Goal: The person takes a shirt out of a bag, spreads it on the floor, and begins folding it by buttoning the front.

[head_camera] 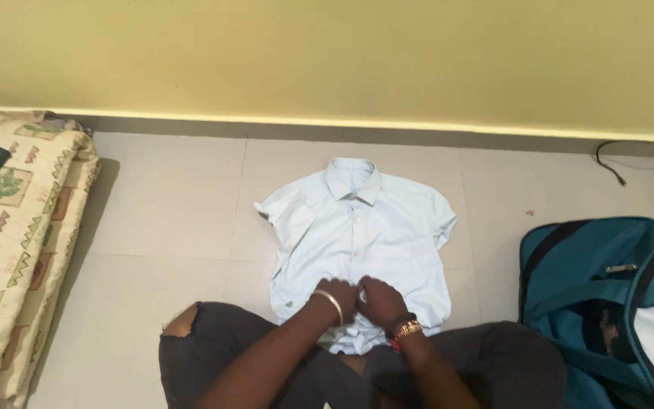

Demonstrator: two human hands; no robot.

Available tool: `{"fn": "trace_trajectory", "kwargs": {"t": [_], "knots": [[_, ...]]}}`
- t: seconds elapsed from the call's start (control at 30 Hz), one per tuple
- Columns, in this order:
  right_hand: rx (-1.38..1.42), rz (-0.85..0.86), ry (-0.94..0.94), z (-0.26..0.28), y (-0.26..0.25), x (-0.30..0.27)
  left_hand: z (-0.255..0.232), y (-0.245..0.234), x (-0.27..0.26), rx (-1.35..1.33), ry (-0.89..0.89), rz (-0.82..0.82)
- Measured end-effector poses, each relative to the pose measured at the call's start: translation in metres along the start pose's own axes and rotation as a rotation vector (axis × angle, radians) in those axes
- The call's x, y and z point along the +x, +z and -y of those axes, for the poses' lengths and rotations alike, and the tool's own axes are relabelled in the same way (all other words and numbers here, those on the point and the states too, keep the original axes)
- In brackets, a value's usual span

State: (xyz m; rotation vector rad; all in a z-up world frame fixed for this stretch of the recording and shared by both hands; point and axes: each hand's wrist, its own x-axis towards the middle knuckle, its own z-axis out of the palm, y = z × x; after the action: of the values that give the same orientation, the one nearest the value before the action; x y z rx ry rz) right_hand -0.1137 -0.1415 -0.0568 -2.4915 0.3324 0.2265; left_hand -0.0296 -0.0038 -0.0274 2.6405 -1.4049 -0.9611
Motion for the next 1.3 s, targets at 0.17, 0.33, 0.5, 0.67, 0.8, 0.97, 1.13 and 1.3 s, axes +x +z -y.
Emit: {"fn": "trace_trajectory", "kwargs": {"t": [0.17, 0.33, 0.5, 0.67, 0.8, 0.97, 1.13, 1.3], "knots": [[-0.134, 0.242, -0.142, 0.008, -0.045, -0.018, 0.019, -0.005, -0.041, 0.143, 0.106, 0.095], [-0.074, 0.260, -0.101, 0.010, -0.060, -0.028, 0.017, -0.012, -0.033, 0.038, 0.049, 0.150], [0.071, 0.218, -0.112, 0.005, -0.037, -0.013, -0.001, -0.009, 0.000, -0.088, 0.008, 0.089], [-0.081, 0.286, -0.138, 0.005, -0.024, 0.003, 0.003, -0.020, 0.002, -0.119, 0.038, 0.173], [-0.087, 0.254, -0.194, -0.007, -0.012, 0.010, 0.008, -0.031, 0.004, -0.184, 0.072, 0.200], [-0.035, 0.080, -0.380, -0.039, 0.004, 0.013, 0.015, -0.015, 0.028, -0.267, 0.119, 0.179], [-0.054, 0.148, -0.234, -0.055, 0.017, 0.025, 0.022, 0.011, 0.054, -0.242, 0.216, 0.130], [-0.125, 0.233, -0.170, -0.069, 0.028, 0.033, 0.019, 0.016, 0.053, -0.301, 0.069, 0.101]]}}
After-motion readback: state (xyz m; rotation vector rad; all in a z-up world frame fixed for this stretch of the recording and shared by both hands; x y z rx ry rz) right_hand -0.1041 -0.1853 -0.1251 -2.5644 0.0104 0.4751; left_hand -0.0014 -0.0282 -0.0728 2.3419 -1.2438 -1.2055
